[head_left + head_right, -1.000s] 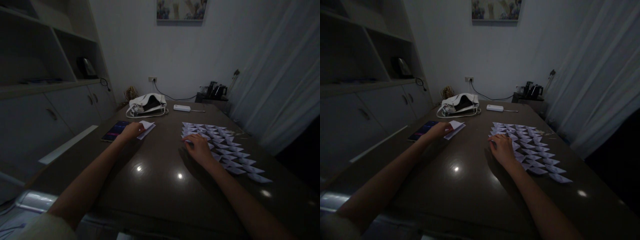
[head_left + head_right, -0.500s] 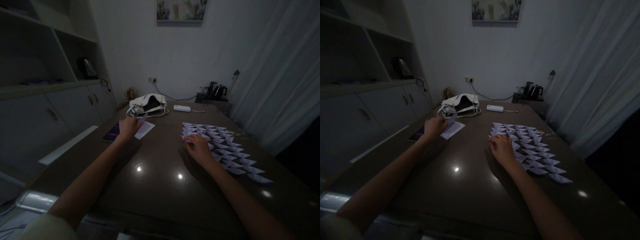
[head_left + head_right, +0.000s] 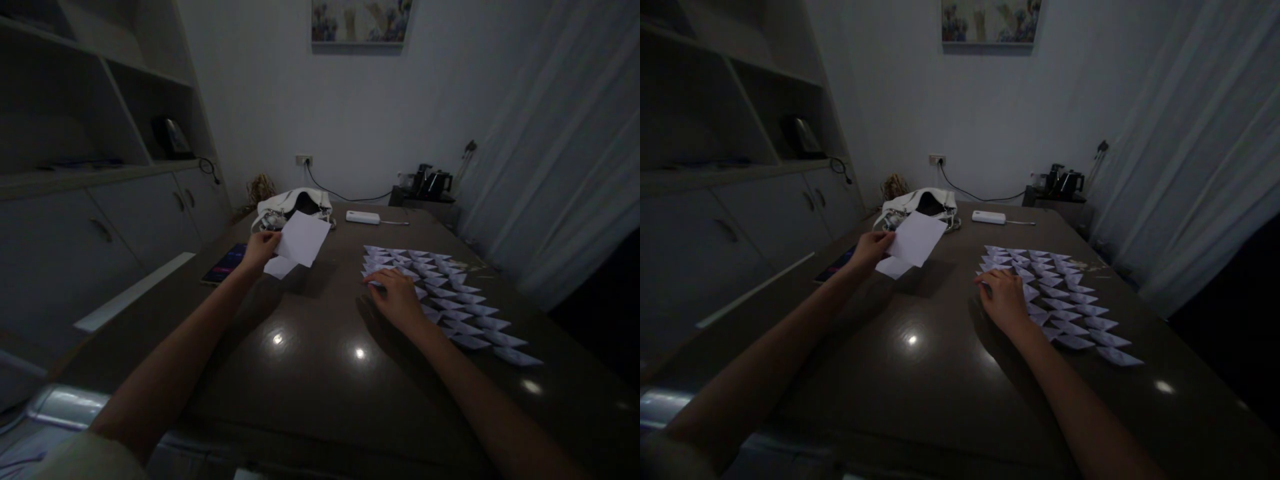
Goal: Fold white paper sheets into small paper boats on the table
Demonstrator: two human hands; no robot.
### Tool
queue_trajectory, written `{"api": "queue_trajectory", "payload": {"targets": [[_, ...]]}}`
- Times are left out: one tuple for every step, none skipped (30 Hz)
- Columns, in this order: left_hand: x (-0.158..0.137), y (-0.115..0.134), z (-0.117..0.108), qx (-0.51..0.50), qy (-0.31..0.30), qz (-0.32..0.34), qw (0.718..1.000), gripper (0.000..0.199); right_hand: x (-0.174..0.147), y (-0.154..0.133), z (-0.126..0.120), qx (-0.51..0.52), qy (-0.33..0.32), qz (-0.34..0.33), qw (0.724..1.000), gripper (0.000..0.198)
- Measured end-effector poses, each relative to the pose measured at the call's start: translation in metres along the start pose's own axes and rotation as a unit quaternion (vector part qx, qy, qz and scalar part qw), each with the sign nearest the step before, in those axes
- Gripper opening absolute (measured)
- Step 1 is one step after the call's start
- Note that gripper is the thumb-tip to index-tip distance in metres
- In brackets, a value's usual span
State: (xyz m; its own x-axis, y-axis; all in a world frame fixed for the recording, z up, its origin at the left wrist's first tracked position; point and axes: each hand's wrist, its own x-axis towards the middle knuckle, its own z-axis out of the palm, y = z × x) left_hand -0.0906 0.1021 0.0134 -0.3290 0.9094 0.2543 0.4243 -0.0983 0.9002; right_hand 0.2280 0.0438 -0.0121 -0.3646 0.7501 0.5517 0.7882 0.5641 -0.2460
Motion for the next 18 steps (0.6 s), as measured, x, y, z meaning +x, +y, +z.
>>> {"api": "queue_trajectory", "payload": {"targets": [[0.001, -0.002, 0.0, -0.016, -0.006, -0.011, 1.0, 0.029, 0.0, 0.0, 0.0, -0.002, 0.0, 0.001, 1.0, 0.02], [0.001, -0.003, -0.001, -0.028, -0.013, -0.02, 0.999, 0.029, 0.0, -0.001, -0.001, -0.004, 0.0, 0.003, 1.0, 0.02], [0.002, -0.004, -0.002, -0.037, -0.02, -0.029, 0.999, 0.029, 0.0, -0.001, -0.001, -0.004, -0.002, 0.004, 1.0, 0.02], [0.002, -0.005, -0.003, -0.043, -0.027, -0.037, 0.998, 0.03, 0.0, -0.001, -0.001, -0.003, -0.003, 0.004, 1.0, 0.02], [0.002, -0.006, -0.005, -0.047, -0.035, -0.044, 0.997, 0.03, 0.0, -0.002, -0.001, -0.002, -0.003, 0.005, 1.0, 0.02], [0.002, -0.007, -0.007, -0.048, -0.043, -0.051, 0.997, 0.031, 0.0, -0.002, -0.001, -0.001, -0.004, 0.006, 1.0, 0.02], [0.002, -0.007, -0.009, -0.048, -0.05, -0.058, 0.996, 0.031, 0.0, -0.002, -0.001, 0.0, -0.004, 0.007, 1.0, 0.02], [0.002, -0.008, -0.011, -0.046, -0.055, -0.064, 0.995, 0.031, 0.0, -0.002, -0.001, 0.0, -0.003, 0.008, 1.0, 0.02], [0.002, -0.009, -0.014, -0.042, -0.058, -0.07, 0.995, 0.031, 0.0, -0.002, -0.001, -0.001, -0.002, 0.009, 1.0, 0.02], [0.003, -0.01, -0.016, -0.036, -0.059, -0.074, 0.995, 0.031, 0.0, -0.002, -0.001, -0.001, -0.001, 0.01, 1.0, 0.02], [0.003, -0.011, -0.017, -0.028, -0.058, -0.078, 0.995, 0.031, 0.0, -0.002, -0.001, -0.001, 0.0, 0.009, 1.0, 0.02], [0.004, -0.012, -0.018, -0.019, -0.055, -0.081, 0.995, 0.03, -0.001, -0.001, -0.001, -0.001, 0.001, 0.008, 1.0, 0.02], [0.004, -0.013, -0.019, -0.011, -0.053, -0.084, 0.995, 0.028, -0.001, -0.001, -0.001, 0.0, 0.001, 0.006, 1.0, 0.02], [0.005, -0.014, -0.02, -0.004, -0.052, -0.088, 0.995, 0.027, 0.0, -0.001, -0.001, 0.0, 0.0, 0.004, 1.0, 0.02], [0.005, -0.014, -0.02, 0.0, -0.054, -0.092, 0.994, 0.025, 0.0, -0.001, -0.001, -0.001, -0.001, 0.002, 1.0, 0.02], [0.005, -0.015, -0.02, 0.003, -0.058, -0.096, 0.994, 0.023, 0.0, -0.001, -0.001, -0.002, -0.002, 0.001, 1.0, 0.02], [0.005, -0.015, -0.019, 0.003, -0.062, -0.1, 0.993, 0.022, 0.0, -0.001, 0.0, -0.003, -0.003, 0.001, 1.0, 0.02], [0.005, -0.014, -0.019, 0.002, -0.066, -0.101, 0.993, 0.021, 0.0, 0.0, 0.0, -0.002, -0.003, 0.001, 1.0, 0.02]]}}
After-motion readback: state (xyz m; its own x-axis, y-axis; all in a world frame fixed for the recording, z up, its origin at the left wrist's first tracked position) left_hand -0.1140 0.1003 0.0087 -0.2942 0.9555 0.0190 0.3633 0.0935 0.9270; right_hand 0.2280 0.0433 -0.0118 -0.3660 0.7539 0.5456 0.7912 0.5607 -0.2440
